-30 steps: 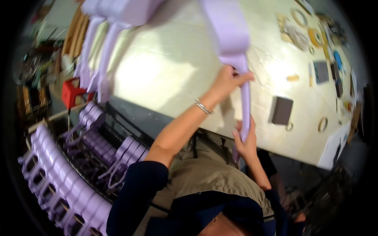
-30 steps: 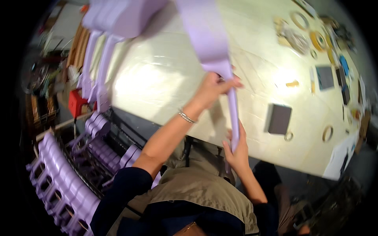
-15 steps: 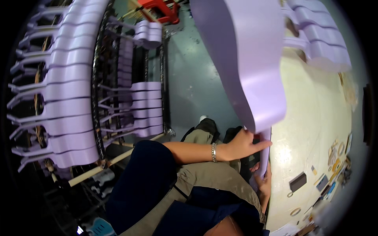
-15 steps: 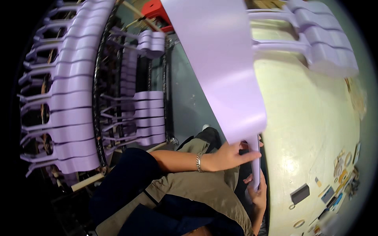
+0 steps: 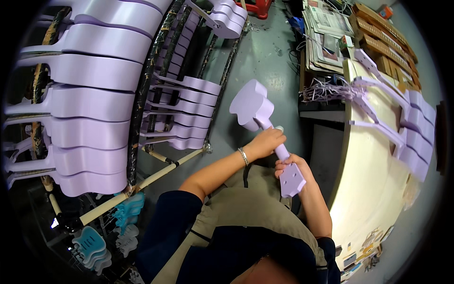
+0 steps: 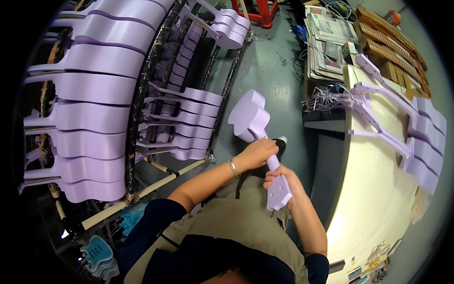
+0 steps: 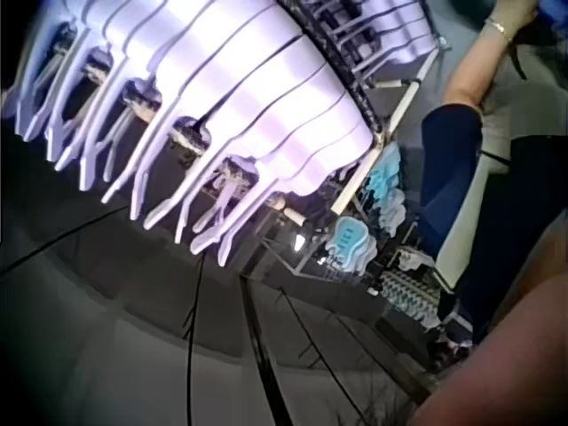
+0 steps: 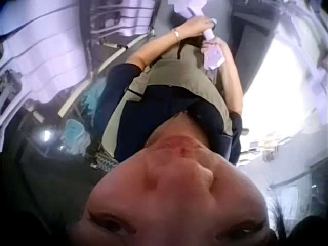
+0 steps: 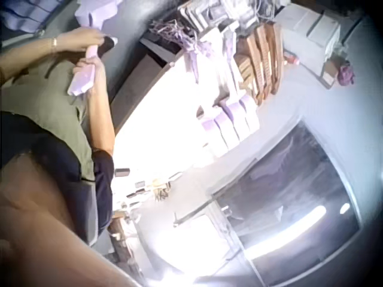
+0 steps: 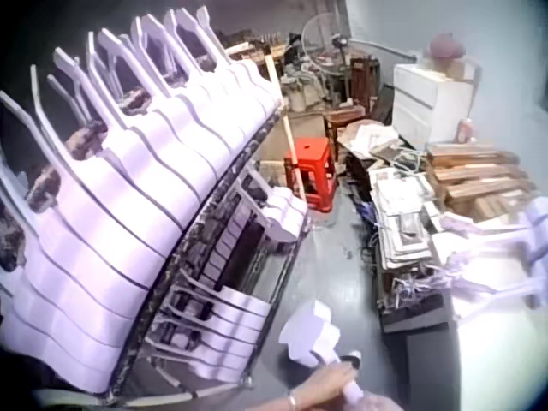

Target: The person repeatedly picks up light purple plastic parts from a rack, places them on a workbench, and sands the edges using a sanding block. The person also uses a small tool to scrape or clean the edges of the parts. After finishing, the person returns the parts to the rack and repeats the process with new items.

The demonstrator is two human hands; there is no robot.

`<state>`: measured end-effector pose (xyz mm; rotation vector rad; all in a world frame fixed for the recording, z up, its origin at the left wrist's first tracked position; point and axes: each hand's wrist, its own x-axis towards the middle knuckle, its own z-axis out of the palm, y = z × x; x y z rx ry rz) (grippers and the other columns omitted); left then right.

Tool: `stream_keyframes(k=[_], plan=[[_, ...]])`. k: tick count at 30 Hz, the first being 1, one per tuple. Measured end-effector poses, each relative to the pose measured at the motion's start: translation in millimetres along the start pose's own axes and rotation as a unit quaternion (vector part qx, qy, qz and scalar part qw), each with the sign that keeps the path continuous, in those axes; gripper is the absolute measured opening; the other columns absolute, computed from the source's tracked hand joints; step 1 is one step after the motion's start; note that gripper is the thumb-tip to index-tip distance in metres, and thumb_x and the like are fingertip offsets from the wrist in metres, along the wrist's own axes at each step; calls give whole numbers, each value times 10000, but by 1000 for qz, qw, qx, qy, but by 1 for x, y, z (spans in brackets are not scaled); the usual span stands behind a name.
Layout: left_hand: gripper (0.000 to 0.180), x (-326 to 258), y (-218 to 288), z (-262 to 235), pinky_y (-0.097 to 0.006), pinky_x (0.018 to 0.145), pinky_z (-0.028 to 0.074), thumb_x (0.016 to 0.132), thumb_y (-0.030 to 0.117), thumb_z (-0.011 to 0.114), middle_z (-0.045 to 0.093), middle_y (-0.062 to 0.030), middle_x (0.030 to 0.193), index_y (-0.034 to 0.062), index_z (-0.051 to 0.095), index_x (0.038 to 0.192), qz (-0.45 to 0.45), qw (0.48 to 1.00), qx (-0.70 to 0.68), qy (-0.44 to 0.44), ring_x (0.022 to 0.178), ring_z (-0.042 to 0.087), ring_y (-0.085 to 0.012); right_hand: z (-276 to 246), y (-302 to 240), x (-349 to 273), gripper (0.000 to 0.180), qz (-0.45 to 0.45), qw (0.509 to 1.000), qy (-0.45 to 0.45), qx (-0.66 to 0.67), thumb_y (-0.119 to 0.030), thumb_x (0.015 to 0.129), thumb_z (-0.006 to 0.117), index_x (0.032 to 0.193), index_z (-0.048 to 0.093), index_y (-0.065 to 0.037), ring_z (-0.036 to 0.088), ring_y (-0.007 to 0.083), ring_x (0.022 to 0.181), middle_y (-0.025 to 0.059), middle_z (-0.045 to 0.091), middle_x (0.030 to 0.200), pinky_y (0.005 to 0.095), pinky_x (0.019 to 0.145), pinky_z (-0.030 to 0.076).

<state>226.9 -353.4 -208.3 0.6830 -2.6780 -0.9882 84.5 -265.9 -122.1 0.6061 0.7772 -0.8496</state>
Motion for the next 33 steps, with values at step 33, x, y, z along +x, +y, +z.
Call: stream_keyframes(k=[33], plan=[[307, -91, -499, -159, -241, 501, 498, 673, 34, 774, 613, -83, 814, 64, 557, 888, -538, 619, -320, 475, 649, 597, -154, 33, -93, 112, 446, -240, 923, 263, -144, -185, 940, 480, 1337, 356, -26, 595, 138, 800, 75, 589, 921, 262, 689, 515]])
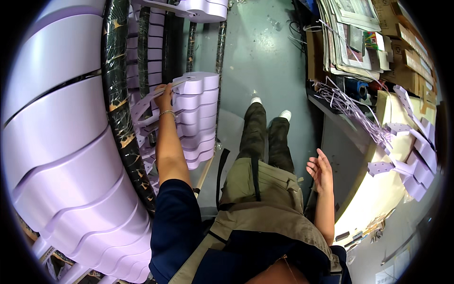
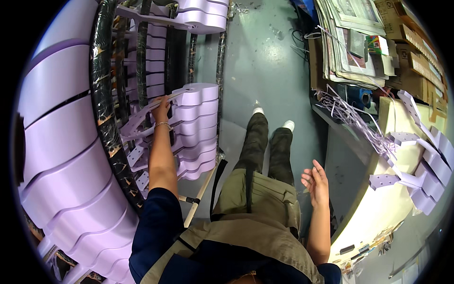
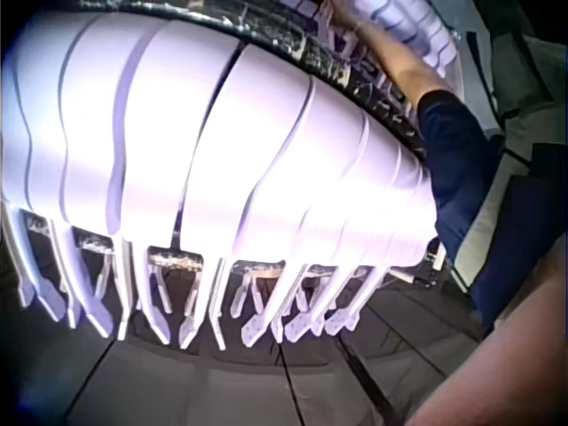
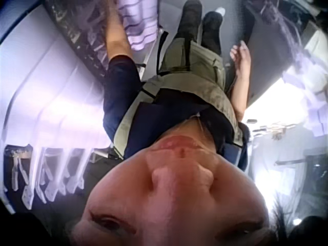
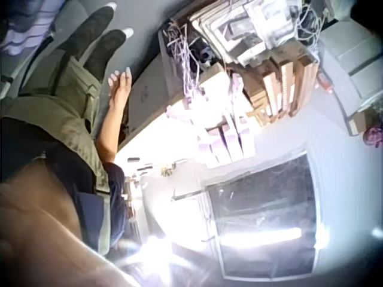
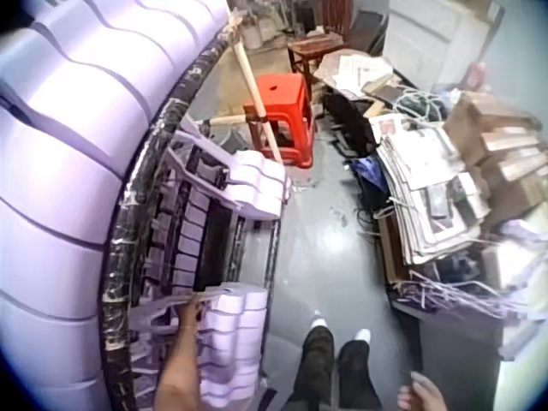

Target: The person repeatedly picks up light purple plastic parts from a rack, places them on a workbench, and sands the edges using a sanding block. The person also uses a small tool to scrape or clean the edges of the parts. After finishing, the person returns the parts to the rack and repeats the process with new items.

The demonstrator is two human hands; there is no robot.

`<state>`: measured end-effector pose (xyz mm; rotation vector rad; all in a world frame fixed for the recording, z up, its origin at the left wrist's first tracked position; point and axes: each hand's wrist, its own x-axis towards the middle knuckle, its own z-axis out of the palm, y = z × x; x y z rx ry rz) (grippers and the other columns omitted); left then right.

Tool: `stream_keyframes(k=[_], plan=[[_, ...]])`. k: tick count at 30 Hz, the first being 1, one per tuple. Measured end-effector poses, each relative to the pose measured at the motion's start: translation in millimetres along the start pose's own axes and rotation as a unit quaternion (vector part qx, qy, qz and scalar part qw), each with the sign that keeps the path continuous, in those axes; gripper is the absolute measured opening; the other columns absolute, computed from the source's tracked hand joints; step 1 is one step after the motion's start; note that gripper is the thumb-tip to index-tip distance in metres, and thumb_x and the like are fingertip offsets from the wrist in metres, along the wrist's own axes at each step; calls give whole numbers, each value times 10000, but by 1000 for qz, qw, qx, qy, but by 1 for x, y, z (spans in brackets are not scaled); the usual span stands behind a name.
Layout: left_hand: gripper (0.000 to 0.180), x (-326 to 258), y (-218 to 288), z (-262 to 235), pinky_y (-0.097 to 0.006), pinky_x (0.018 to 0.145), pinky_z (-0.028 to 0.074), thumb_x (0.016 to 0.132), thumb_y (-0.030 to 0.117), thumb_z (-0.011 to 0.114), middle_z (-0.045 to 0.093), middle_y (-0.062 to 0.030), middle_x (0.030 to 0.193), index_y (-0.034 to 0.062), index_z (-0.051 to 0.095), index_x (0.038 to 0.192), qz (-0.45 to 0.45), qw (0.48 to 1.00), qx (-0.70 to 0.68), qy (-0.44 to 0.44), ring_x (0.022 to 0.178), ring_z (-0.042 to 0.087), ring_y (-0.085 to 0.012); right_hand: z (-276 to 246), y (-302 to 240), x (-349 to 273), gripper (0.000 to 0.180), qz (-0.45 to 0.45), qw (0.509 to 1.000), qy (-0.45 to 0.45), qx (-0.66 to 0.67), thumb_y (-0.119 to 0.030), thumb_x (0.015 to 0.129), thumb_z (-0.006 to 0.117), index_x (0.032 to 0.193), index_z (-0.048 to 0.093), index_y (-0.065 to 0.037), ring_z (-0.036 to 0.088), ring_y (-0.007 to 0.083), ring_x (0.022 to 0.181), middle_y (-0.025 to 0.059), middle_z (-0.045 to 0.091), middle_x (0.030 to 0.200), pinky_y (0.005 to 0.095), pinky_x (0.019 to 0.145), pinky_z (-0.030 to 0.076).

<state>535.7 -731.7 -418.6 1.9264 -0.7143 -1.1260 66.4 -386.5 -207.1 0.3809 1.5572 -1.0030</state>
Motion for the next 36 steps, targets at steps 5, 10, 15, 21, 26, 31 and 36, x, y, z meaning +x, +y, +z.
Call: stream_keyframes(k=[5, 10, 15, 21, 26, 31, 36], plan=[[443, 35, -5, -23, -304, 505, 547, 797, 363, 696, 654, -160, 762, -62, 581, 845, -96, 995, 23, 28, 671, 675, -256, 4, 3, 3, 398, 8, 1000, -2, 1, -197, 949, 471, 1304, 408, -30, 591, 127, 804, 66, 589, 921, 259, 703, 506], [768, 37, 1, 5, -318, 383, 508, 821, 679, 418, 643, -184, 649, -62, 596, 728, -258, 948, 159, -102, 507, 647, -276, 17, 7, 8, 407, 6, 1000, 5, 22, -206, 949, 469, 1310, 406, -30, 589, 126, 811, 51, 589, 926, 257, 711, 499], [482, 71, 101, 111, -333, 559, 495, 772, 426, 675, 612, -128, 654, -48, 600, 808, 249, 935, 251, -15, 565, 608, -251, 18, 16, 2, 405, 24, 999, 2, 24, -221, 942, 480, 1301, 419, -44, 585, 121, 820, 42, 589, 936, 258, 713, 486], [623, 188, 220, 188, -411, 858, 429, 666, 422, 764, 601, -189, 1050, -45, 595, 1042, 267, 881, 296, 253, 985, 567, -303, 6, 26, -12, 383, 29, 995, 75, 51, -242, 929, 509, 1259, 457, -55, 588, 127, 761, 40, 599, 901, 265, 688, 490], [588, 214, 232, 201, -362, 779, 478, 662, 167, 778, 582, -170, 1118, -71, 515, 1131, 181, 983, 38, 24, 935, 588, -259, -4, 39, -14, 358, 29, 990, 108, 81, -240, 931, 510, 1228, 476, -45, 585, 127, 759, 43, 596, 893, 260, 690, 489], [413, 149, 160, 241, -312, 841, 453, 678, 3, 723, 616, -105, 993, -50, 566, 1056, 274, 951, -98, -102, 894, 587, -190, 7, 38, -11, 355, 21, 992, 76, 95, -224, 934, 504, 1234, 476, -36, 601, 131, 788, 51, 604, 915, 268, 702, 499], [128, 57, 132, 239, -328, 773, 489, 767, 1, 605, 659, -129, 896, -59, 643, 874, 368, 918, 111, -95, 809, 605, -195, 5, 41, -27, 311, 4, 993, 68, 93, -213, 939, 500, 1199, 528, -45, 603, 124, 823, 51, 612, 957, 264, 744, 500]])
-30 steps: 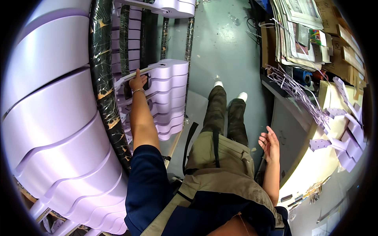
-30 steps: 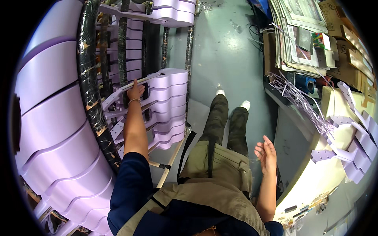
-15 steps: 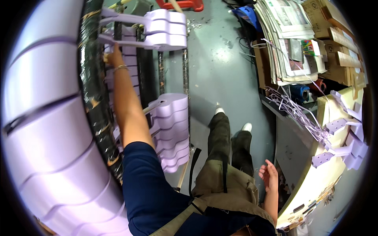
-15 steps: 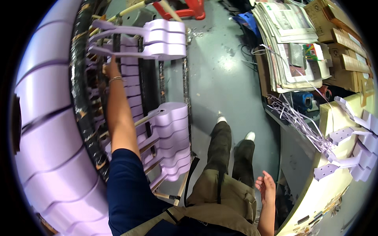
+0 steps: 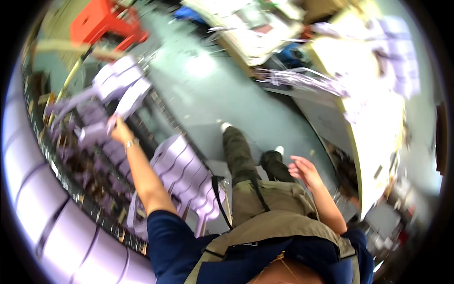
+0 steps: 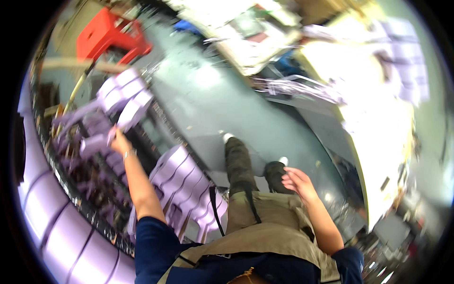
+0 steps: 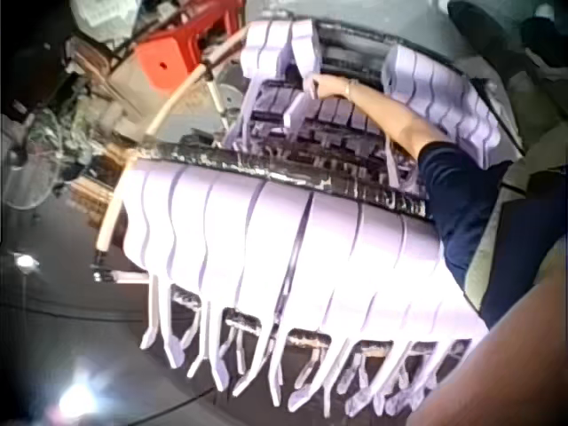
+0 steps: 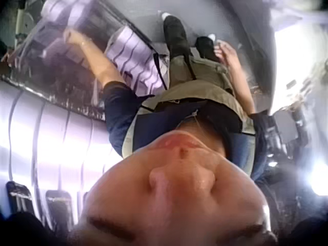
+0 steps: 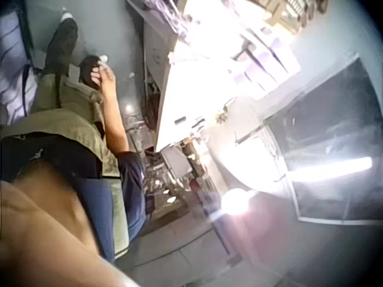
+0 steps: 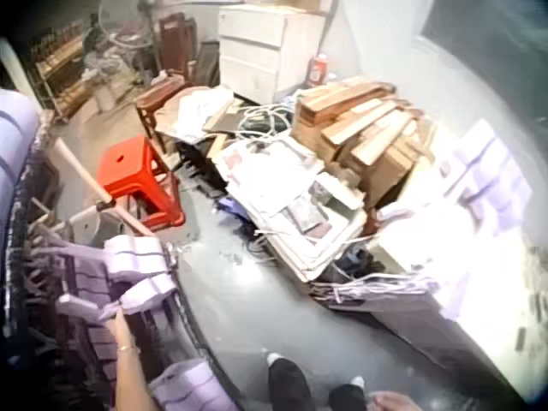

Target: The person repeatedly picks up light purple plastic parts from a rack, places them on a workbench, and sands the edges using a sanding block. The person also uses a small tool to scrape or clean the edges of the parts. After finishing, the person returns the parts to the rack and repeats the process with new items.

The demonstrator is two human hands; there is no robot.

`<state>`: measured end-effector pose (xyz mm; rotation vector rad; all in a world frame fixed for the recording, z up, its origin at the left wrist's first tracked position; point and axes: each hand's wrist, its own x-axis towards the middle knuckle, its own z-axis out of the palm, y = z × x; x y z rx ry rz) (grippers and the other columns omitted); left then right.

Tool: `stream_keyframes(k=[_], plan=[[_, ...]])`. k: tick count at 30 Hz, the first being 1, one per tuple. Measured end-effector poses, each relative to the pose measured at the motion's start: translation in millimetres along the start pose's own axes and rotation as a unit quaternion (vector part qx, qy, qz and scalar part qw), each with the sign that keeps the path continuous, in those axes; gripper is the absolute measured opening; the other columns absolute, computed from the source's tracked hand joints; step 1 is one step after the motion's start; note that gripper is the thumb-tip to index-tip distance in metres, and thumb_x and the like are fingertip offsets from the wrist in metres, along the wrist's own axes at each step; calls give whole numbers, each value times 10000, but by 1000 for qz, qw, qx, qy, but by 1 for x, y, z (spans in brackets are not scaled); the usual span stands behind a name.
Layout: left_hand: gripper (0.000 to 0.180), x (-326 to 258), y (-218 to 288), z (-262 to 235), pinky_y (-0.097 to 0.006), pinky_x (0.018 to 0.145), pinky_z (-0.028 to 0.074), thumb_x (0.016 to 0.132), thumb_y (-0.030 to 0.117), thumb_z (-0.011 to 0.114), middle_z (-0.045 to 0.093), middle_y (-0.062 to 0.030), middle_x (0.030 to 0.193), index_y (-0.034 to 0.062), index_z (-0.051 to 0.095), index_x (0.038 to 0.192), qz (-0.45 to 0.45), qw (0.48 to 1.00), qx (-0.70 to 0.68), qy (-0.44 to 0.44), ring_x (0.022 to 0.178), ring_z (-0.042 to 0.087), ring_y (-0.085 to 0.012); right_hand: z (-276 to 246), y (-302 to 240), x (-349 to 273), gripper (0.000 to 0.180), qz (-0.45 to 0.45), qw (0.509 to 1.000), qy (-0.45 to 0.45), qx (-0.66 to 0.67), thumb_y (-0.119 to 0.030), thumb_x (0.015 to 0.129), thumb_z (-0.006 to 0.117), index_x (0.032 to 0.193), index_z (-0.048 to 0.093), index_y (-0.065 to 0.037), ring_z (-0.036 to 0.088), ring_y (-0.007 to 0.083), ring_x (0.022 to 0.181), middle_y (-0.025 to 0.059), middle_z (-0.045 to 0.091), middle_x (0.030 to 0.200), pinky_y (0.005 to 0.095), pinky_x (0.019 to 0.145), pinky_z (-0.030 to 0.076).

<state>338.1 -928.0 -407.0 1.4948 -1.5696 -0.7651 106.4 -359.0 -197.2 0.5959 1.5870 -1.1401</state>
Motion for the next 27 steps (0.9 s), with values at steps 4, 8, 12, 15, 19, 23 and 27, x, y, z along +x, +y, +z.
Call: stream_keyframes(k=[4, 8, 12, 15, 19, 23, 27], plan=[[174, -88, 33, -4, -329, 814, 465, 784, 11, 607, 642, -114, 934, -57, 606, 944, 134, 983, 38, -117, 835, 601, -205, -34, 18, -7, 308, -39, 998, -23, 41, -235, 943, 492, 1194, 537, -63, 580, 136, 881, 47, 592, 967, 263, 796, 479], [182, -199, 110, -9, -337, 848, 465, 721, -91, 608, 601, -109, 911, -10, 534, 866, 207, 939, -102, -256, 868, 586, -217, -68, 37, -24, 340, -64, 995, -29, 74, -254, 939, 479, 1215, 512, -59, 560, 139, 911, 47, 569, 1006, 281, 818, 472], [184, -303, 246, -38, -320, 796, 481, 691, -75, 659, 624, -118, 845, -30, 585, 853, 158, 894, -96, -407, 831, 606, -197, -110, 66, -48, 329, -109, 984, -12, 138, -228, 927, 487, 1204, 520, -54, 554, 130, 892, 38, 564, 984, 283, 810, 472], [153, -365, 341, -76, -354, 802, 481, 701, -71, 672, 632, -111, 793, -12, 576, 803, 161, 866, -184, -436, 742, 604, -186, -159, 103, -50, 311, -168, 961, 41, 217, -226, 928, 489, 1182, 536, -54, 552, 123, 890, 35, 571, 945, 285, 788, 471], [294, -431, 427, -99, -407, 795, 482, 837, 298, 644, 525, -20, 681, 82, 446, 819, 78, 692, -531, -482, 653, 534, -162, -217, 161, -59, 465, -189, 933, 132, 276, -391, 927, 467, 1243, 484, -51, 521, 193, 1035, 91, 547, 1106, 342, 871, 428], [253, -479, 480, -108, -363, 793, 482, 892, 322, 554, 431, 22, 654, 109, 441, 817, -101, 611, -644, -449, 612, 462, -116, -266, 190, -97, 741, -256, 905, 45, 336, -595, 912, 317, 1415, 238, -57, 315, 281, 1302, 143, 320, 1419, 420, 1047, 267], [219, -532, 516, -100, -366, 869, 472, 883, 303, 574, 444, 26, 672, 117, 468, 834, -155, 581, -640, -478, 634, 479, -112, -294, 203, -116, 653, -407, 810, 47, 419, -515, 944, 335, 1391, 268, -44, 352, 220, 1277, 102, 380, 1375, 354, 1039, 303]])
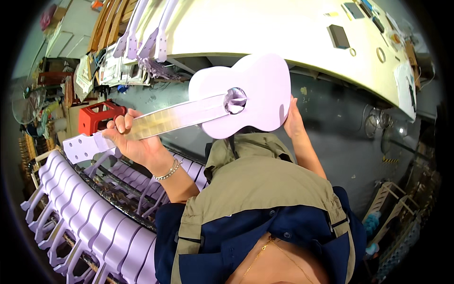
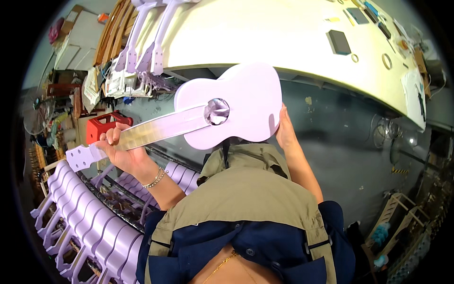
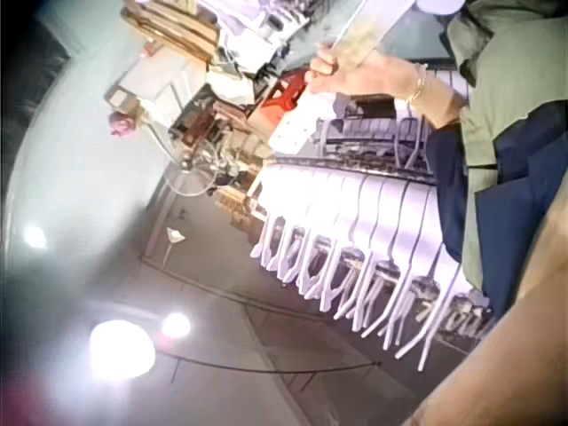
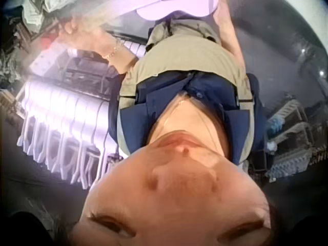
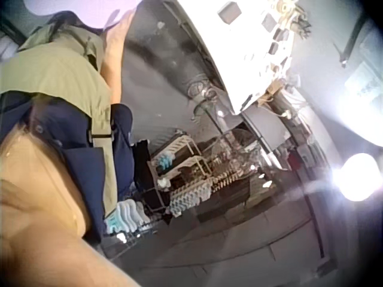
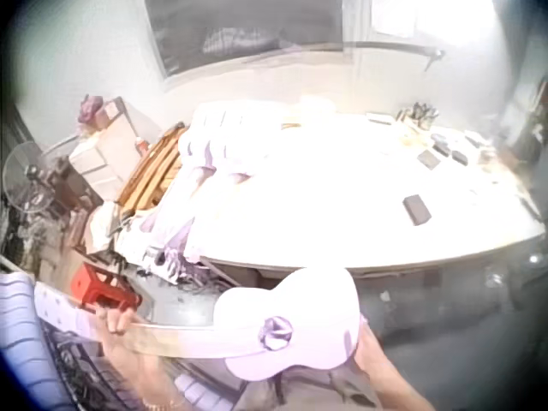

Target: The person repeatedly picks up light purple plastic parts from a rack, places them on a workbench, and sands the edges using a sanding block. The person also uses a small tool to scrape or clean the edges of the parts. After finishing, the person returns the parts to the rack and repeats the process with new items.

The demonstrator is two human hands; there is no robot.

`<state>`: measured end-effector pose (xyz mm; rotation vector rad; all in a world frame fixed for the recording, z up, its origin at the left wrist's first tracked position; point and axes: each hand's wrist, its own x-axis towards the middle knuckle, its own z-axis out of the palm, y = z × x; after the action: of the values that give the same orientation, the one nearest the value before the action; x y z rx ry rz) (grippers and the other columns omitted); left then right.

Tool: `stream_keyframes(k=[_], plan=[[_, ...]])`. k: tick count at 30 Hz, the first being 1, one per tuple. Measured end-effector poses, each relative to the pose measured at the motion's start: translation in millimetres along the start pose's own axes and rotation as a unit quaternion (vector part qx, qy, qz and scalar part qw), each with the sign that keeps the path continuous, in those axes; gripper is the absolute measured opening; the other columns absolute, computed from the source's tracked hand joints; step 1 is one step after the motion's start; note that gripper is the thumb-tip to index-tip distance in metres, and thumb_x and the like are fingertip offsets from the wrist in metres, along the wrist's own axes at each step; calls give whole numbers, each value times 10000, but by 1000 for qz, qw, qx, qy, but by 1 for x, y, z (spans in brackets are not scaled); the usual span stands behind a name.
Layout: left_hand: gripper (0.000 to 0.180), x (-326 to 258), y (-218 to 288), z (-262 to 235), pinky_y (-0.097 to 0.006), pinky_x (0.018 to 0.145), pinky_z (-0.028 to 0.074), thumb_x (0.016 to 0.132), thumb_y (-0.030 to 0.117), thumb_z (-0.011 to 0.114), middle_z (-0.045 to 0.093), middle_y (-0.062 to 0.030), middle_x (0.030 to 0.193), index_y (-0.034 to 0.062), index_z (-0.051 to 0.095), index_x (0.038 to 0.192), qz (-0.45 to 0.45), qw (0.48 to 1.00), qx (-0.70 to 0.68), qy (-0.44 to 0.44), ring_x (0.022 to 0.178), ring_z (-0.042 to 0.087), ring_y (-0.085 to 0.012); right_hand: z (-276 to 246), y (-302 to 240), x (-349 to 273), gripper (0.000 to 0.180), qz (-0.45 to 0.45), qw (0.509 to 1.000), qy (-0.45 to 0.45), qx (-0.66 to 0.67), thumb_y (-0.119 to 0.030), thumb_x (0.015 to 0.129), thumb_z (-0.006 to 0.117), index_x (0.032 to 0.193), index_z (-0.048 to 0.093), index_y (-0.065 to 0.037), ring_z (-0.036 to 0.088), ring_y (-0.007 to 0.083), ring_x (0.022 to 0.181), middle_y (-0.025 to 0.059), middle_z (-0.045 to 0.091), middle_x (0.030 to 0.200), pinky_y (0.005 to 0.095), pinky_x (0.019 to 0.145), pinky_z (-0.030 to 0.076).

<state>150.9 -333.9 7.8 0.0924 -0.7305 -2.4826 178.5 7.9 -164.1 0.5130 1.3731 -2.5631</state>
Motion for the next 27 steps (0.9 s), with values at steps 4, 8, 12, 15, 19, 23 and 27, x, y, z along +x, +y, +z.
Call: stream_keyframes(k=[4, 8, 12, 15, 19, 23, 27], plan=[[214, -3, -22, 37, -424, 951, 431, 874, 259, 590, 448, 7, 684, 74, 481, 868, -9, 1000, 3, 4, 698, 502, -135, -25, -15, 2, 688, 37, 994, 35, 92, -537, 923, 375, 1362, 318, -11, 434, 239, 1210, 122, 438, 1323, 351, 989, 371], [203, -5, -46, 67, -452, 975, 415, 914, 257, 543, 501, -13, 783, 85, 476, 999, -12, 999, 31, -20, 832, 538, -164, -31, -32, 12, 720, 34, 992, 9, 123, -564, 915, 360, 1356, 324, 5, 434, 245, 1209, 137, 438, 1320, 350, 982, 378], [358, -23, -91, 87, -508, 975, 399, 935, 262, 495, 555, -131, 1053, 34, 395, 1191, 19, 972, 234, 17, 1018, 553, -323, -27, -42, 27, 734, 46, 989, 6, 142, -579, 918, 320, 1355, 323, 11, 438, 248, 1209, 144, 438, 1322, 352, 984, 378], [456, -30, -119, 84, -477, 956, 418, 952, 234, 449, 528, -209, 1110, 5, 271, 1304, -9, 941, 335, -57, 1079, 523, -350, -15, -57, 40, 734, 40, 988, -12, 147, -581, 925, 275, 1354, 324, 13, 441, 251, 1207, 151, 438, 1323, 356, 990, 375], [470, -12, -133, 82, -476, 946, 421, 960, 227, 421, 500, -247, 1170, -24, 246, 1316, 6, 938, 344, -35, 1109, 510, -355, -1, -70, 64, 743, 30, 990, -15, 139, -582, 932, 209, 1355, 321, 18, 446, 252, 1204, 157, 438, 1323, 360, 996, 373], [462, 25, -134, 76, -480, 944, 424, 958, 230, 415, 500, -239, 1153, -14, 253, 1315, 9, 950, 311, -13, 1093, 514, -344, 15, -74, 89, 765, 12, 988, -18, 151, -599, 924, 164, 1361, 315, 10, 445, 243, 1205, 145, 439, 1327, 356, 1003, 368], [442, 58, -130, 62, -488, 948, 424, 945, 232, 440, 488, -212, 1168, 7, 284, 1293, -6, 960, 279, 10, 1095, 507, -341, 41, -91, 102, 814, 0, 992, -2, 126, -633, 899, 105, 1384, 282, -4, 414, 244, 1237, 135, 412, 1355, 363, 1026, 346]])
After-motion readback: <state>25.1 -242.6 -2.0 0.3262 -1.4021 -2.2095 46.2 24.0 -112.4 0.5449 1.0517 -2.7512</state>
